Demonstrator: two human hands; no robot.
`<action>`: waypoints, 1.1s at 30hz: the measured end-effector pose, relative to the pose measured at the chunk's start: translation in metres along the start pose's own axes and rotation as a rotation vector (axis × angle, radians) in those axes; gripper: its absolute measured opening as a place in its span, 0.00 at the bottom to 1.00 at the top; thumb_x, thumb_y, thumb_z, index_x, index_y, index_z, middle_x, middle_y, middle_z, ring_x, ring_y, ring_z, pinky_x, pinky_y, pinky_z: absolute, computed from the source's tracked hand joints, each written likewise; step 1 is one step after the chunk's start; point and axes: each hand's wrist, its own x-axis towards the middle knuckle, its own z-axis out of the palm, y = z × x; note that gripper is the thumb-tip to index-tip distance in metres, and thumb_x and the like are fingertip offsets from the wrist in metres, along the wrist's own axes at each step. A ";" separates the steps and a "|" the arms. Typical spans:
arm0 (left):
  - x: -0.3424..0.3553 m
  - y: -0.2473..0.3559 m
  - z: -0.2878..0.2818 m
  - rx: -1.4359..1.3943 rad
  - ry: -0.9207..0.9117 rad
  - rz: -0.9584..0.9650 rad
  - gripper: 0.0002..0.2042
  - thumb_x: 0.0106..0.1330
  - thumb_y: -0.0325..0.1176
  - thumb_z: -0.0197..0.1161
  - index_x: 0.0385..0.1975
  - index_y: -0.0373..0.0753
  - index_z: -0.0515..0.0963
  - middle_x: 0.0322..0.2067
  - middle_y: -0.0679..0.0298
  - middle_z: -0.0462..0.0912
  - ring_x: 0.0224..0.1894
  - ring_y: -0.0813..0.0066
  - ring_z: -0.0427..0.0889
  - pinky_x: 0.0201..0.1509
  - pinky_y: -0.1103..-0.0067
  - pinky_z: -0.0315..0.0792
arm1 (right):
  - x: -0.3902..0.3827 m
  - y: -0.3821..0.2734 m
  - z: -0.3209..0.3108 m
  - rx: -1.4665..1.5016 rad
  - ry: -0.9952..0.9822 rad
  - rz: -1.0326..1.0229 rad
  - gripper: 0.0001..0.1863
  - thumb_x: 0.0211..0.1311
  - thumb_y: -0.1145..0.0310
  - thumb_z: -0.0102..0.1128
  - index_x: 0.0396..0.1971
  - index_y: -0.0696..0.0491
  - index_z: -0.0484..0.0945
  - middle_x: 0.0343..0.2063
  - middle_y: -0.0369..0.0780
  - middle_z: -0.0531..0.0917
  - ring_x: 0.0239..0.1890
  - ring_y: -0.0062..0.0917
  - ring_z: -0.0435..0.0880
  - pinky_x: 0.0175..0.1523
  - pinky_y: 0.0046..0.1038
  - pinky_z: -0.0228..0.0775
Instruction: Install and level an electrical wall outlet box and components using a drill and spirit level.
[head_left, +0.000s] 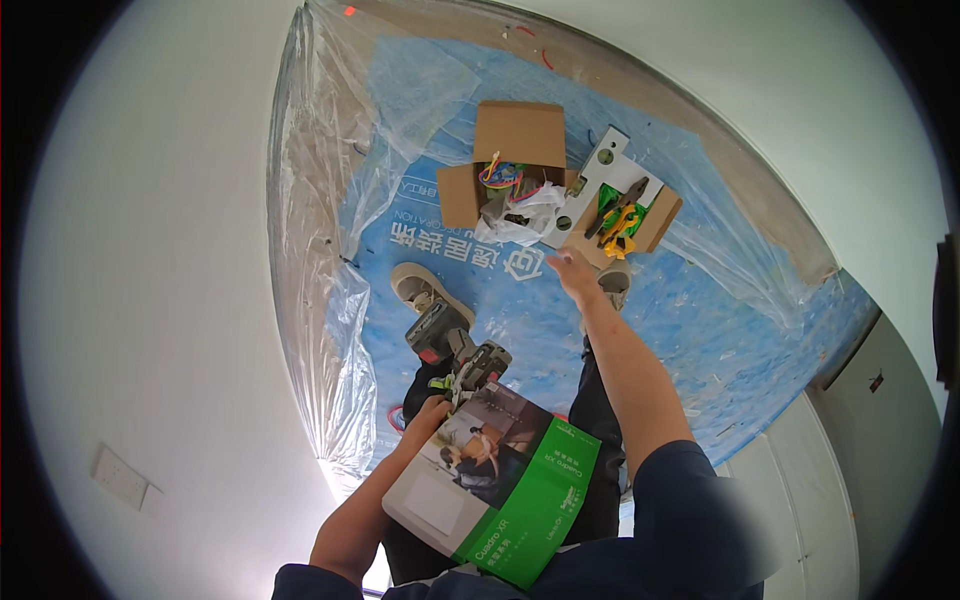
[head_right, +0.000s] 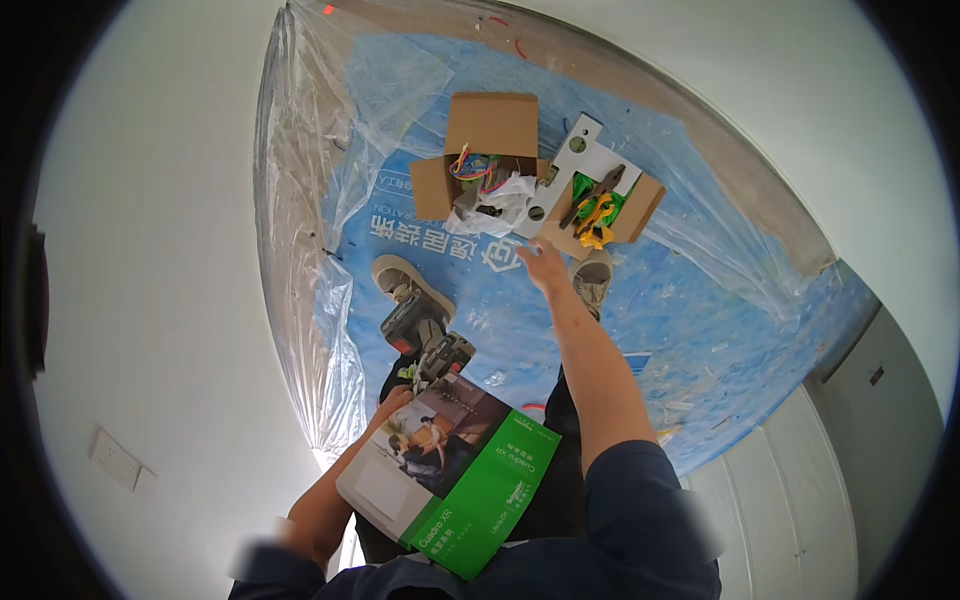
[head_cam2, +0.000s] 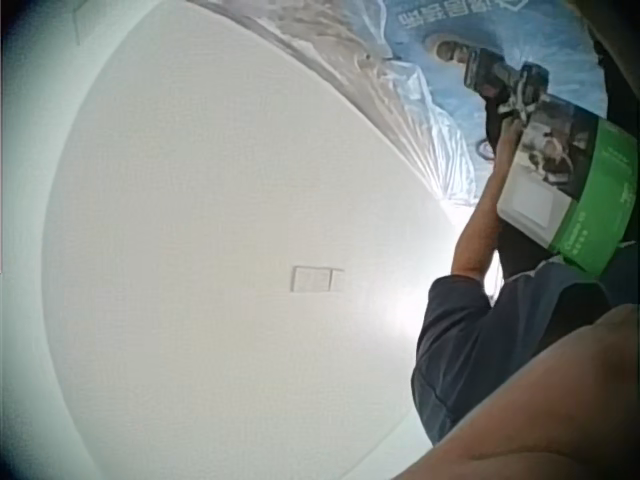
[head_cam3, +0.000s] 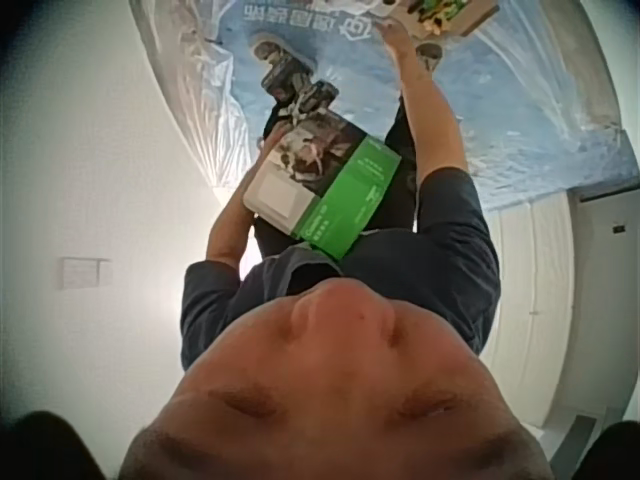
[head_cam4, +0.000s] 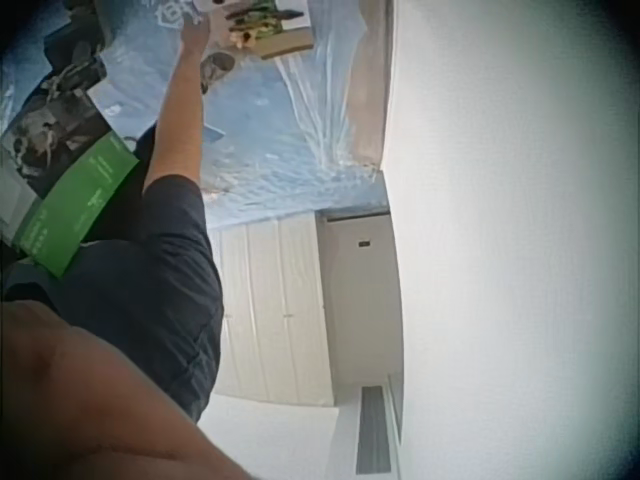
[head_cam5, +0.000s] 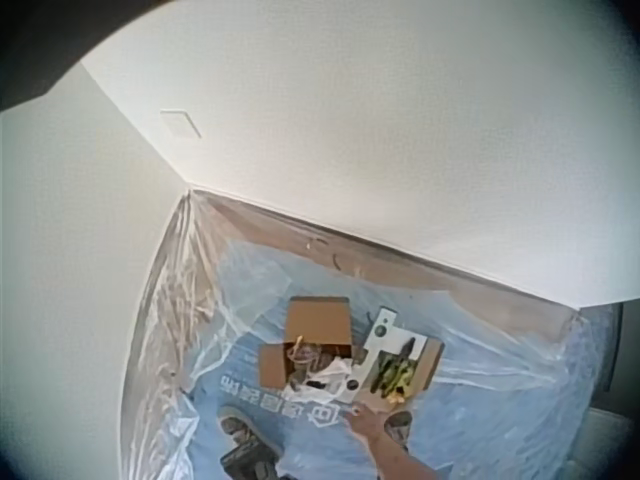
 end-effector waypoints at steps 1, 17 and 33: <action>0.000 -0.001 -0.002 -0.062 0.011 -0.015 0.19 0.67 0.34 0.53 0.54 0.32 0.69 0.52 0.55 0.71 0.53 0.64 0.71 0.59 0.77 0.61 | 0.014 -0.006 0.000 -0.009 -0.023 -0.039 0.21 0.61 0.57 0.60 0.47 0.57 0.78 0.45 0.39 0.81 0.45 0.28 0.77 0.51 0.25 0.67; -0.050 -0.041 -0.048 -0.994 0.159 0.005 0.16 0.73 0.38 0.49 0.55 0.39 0.73 0.45 0.60 0.80 0.38 0.69 0.78 0.43 0.77 0.74 | -0.105 -0.049 -0.100 0.163 0.360 -0.258 0.14 0.56 0.61 0.67 0.27 0.60 0.84 0.22 0.37 0.79 0.23 0.23 0.73 0.31 0.22 0.64; -0.039 0.271 0.211 0.433 -0.149 0.154 0.25 0.70 0.50 0.47 0.60 0.42 0.69 0.52 0.57 0.77 0.50 0.63 0.77 0.49 0.67 0.71 | -0.639 0.248 -0.311 1.098 0.505 0.231 0.14 0.56 0.72 0.61 0.39 0.66 0.81 0.23 0.44 0.82 0.19 0.26 0.79 0.25 0.22 0.69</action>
